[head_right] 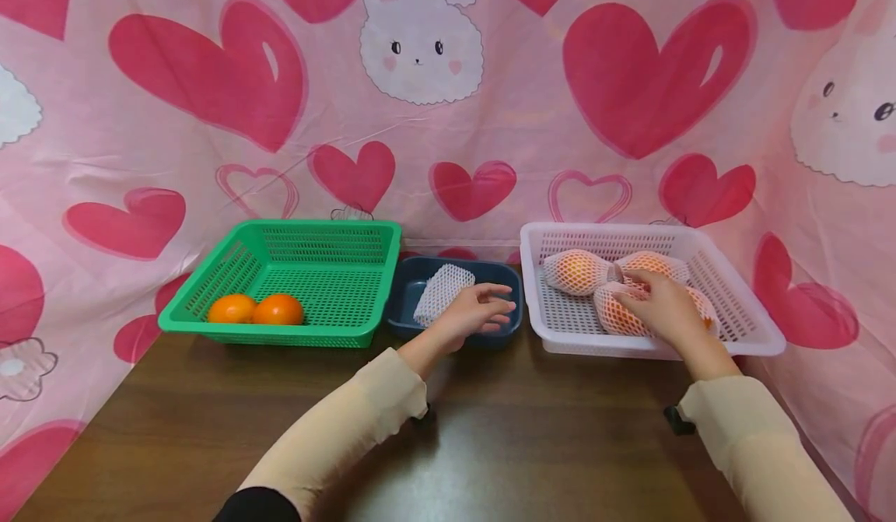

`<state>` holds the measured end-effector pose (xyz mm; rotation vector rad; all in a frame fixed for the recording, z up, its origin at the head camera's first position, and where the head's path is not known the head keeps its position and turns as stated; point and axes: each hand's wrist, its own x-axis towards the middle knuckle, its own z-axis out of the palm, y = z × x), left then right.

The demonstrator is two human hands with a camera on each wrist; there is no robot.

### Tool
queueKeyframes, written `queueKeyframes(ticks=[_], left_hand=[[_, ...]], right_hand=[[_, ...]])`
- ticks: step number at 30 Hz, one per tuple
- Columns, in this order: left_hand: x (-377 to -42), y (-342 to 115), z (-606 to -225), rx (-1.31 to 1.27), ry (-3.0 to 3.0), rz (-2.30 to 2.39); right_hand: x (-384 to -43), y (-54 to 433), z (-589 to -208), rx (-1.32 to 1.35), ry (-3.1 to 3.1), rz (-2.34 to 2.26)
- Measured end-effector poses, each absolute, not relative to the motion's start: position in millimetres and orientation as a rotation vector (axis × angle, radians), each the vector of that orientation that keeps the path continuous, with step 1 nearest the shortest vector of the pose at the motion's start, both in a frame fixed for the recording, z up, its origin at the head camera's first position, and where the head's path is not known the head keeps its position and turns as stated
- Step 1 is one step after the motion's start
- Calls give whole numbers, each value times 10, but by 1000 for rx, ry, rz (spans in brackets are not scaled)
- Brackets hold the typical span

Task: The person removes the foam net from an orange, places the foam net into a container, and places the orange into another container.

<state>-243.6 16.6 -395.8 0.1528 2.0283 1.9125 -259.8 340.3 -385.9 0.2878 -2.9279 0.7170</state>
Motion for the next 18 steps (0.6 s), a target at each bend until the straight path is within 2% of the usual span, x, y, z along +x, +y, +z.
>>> queueKeyframes(ticks=[6, 18], left_hand=[[-2418, 349, -3975, 105, 1887, 1996], [-2413, 615, -3994, -27, 1828, 2115]], right_hand=[[-2629, 3443, -3841, 233, -3045, 666], [-2747, 3471, -3879, 323, -3172, 569]])
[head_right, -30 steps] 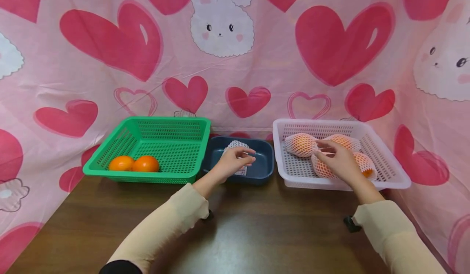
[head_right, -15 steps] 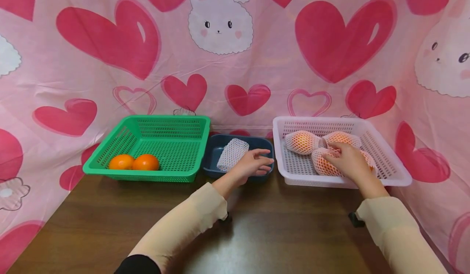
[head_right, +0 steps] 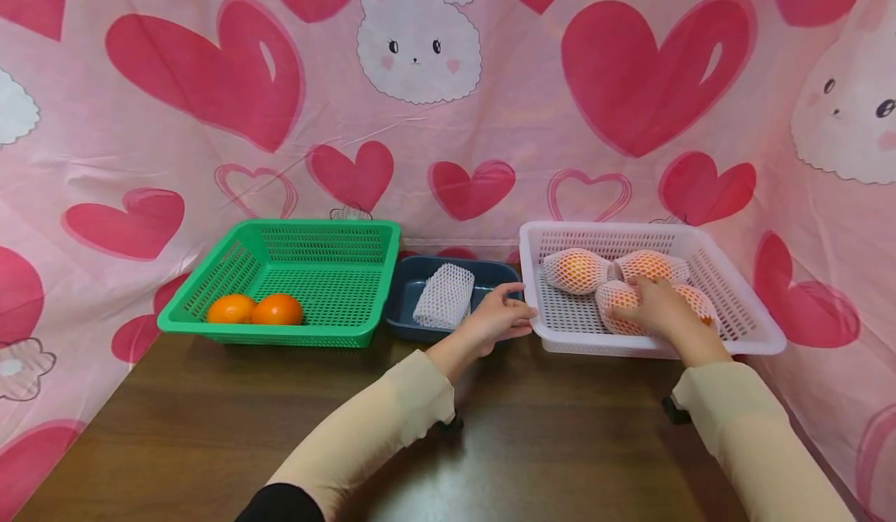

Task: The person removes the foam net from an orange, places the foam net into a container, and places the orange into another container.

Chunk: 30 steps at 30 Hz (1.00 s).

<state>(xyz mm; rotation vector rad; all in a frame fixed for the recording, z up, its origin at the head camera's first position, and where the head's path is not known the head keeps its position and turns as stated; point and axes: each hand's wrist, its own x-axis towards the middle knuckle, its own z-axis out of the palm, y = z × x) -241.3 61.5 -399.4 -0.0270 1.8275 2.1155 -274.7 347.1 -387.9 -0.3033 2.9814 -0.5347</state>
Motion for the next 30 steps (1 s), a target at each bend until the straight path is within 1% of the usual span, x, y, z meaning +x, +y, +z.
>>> queueKeyframes(ticks=[7, 14, 30], left_hand=[[-2411, 670, -4059, -72, 1830, 2115], [-2410, 677, -4082, -68, 1791, 2141], [-2405, 649, -4074, -73, 1729, 2148]], right_hand=[[-2746, 3428, -3914, -240, 2954, -542], [-2776, 3404, -3955, -281, 2956, -444], [-2770, 3413, -3912, -339, 2960, -442]])
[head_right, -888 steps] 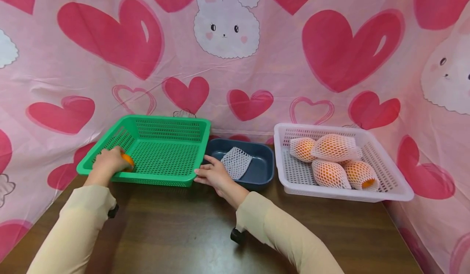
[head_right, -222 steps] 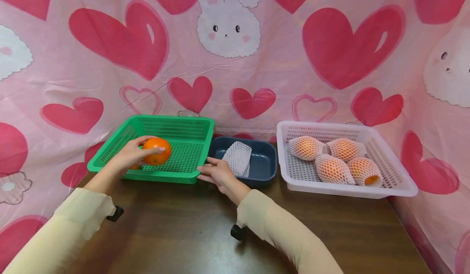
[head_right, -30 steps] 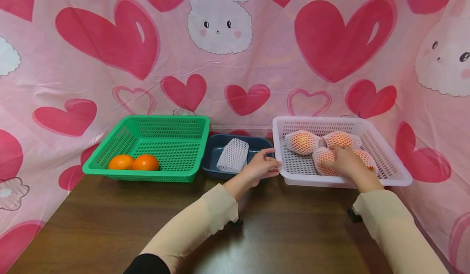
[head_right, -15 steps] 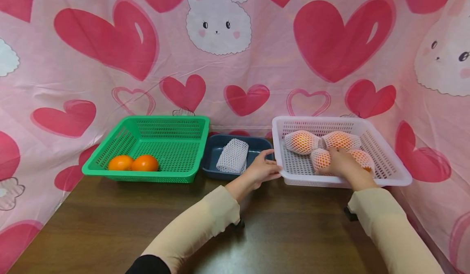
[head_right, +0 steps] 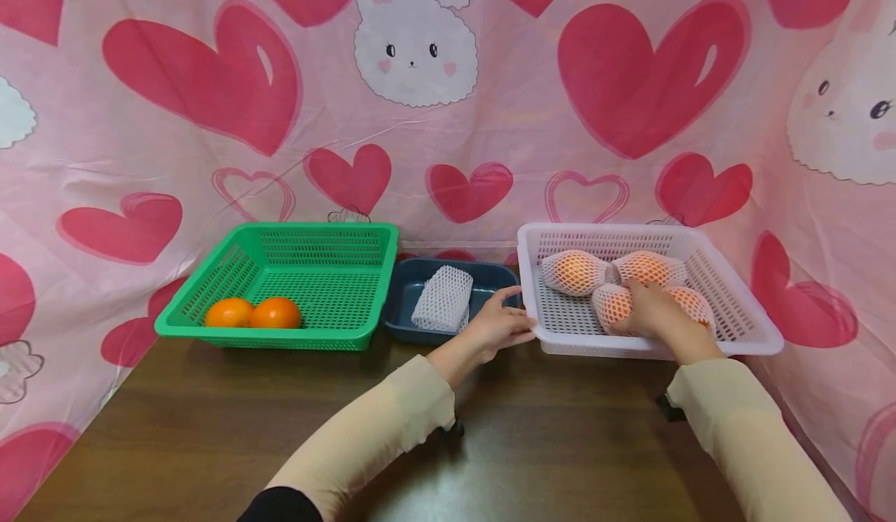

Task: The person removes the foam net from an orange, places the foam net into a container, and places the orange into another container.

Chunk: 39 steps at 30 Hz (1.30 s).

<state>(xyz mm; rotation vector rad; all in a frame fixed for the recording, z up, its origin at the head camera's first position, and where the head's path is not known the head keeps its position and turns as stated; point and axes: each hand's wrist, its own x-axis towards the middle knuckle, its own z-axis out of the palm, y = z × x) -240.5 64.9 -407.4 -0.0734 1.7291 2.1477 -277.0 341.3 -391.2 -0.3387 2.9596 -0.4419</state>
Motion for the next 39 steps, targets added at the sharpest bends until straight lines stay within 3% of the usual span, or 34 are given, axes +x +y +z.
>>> queueKeyframes(ticks=[39], left_hand=[[-2419, 463, -4073, -40, 1687, 2144]], right_hand=[[-2457, 3007, -3382, -655, 3112, -483]])
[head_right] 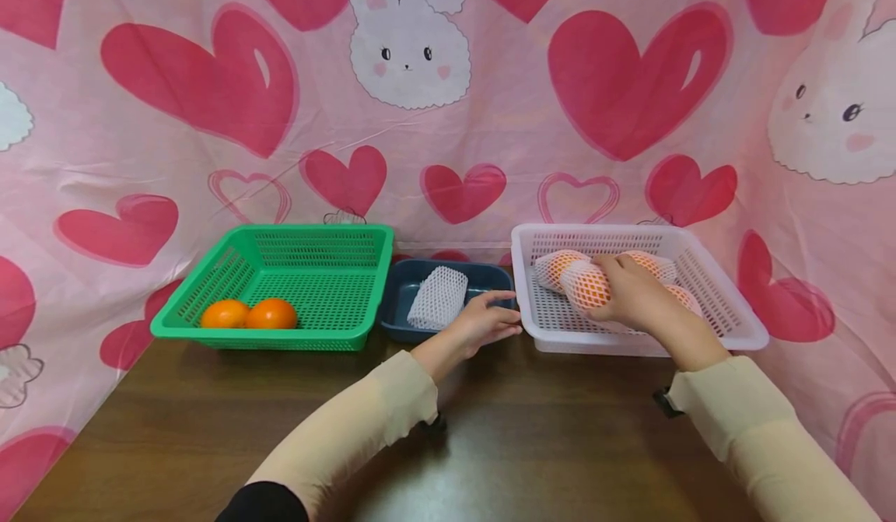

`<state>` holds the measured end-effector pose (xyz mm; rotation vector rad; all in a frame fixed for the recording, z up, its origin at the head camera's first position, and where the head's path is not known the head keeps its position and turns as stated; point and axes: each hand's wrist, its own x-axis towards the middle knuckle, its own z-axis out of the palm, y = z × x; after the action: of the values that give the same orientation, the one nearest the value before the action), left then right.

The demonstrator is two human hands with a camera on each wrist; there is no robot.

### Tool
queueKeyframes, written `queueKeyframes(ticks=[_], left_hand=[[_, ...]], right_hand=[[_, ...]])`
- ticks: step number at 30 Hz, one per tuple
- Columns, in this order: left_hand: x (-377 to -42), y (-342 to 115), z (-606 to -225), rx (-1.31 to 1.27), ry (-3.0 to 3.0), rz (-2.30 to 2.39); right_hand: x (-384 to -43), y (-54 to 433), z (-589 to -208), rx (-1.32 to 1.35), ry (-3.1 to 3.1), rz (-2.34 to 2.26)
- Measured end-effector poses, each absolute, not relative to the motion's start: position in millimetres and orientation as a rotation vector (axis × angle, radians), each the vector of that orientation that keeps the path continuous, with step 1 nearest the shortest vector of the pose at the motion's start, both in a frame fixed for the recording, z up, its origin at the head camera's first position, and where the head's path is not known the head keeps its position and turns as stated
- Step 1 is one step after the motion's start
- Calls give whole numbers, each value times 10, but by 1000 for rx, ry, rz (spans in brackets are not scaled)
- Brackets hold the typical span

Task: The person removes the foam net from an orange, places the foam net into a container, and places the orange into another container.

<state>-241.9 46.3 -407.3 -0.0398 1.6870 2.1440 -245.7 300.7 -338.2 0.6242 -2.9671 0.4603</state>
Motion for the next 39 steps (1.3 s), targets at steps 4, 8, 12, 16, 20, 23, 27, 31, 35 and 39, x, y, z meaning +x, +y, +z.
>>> queueKeyframes(ticks=[4, 8, 12, 16, 20, 23, 27, 31, 35, 39], left_hand=[[-2447, 388, -4071, -14, 1709, 2130], [-2447, 288, -4047, 18, 1732, 2097], [-2431, 181, -4027, 34, 1782, 2044], [-2411, 86, -4031, 35, 1814, 2000], [-2380, -13, -4058, 47, 1827, 1976], [-2346, -94, -4063, 66, 1839, 1963], [-2297, -212, -4050, 114, 1863, 1933], [-2257, -354, -4064, 191, 1887, 1891], [-2214, -487, -4077, 243, 1894, 1844], [-2170, -589, -4105, 254, 1875, 1811]], right_hand=[[-2431, 2919, -3318, 644, -2947, 447], [-2380, 2809, -3256, 667, -2911, 432], [-2324, 2670, -3200, 684, -2879, 429], [-2280, 2543, -3156, 688, -2881, 429], [-2236, 2432, -3129, 703, -2868, 448], [-2204, 2359, -3128, 726, -2840, 471], [-2164, 2270, -3146, 735, -2820, 506], [-2135, 2170, -3188, 754, -2792, 526], [-2106, 2069, -3244, 782, -2775, 580], [-2073, 1968, -3307, 820, -2763, 633]])
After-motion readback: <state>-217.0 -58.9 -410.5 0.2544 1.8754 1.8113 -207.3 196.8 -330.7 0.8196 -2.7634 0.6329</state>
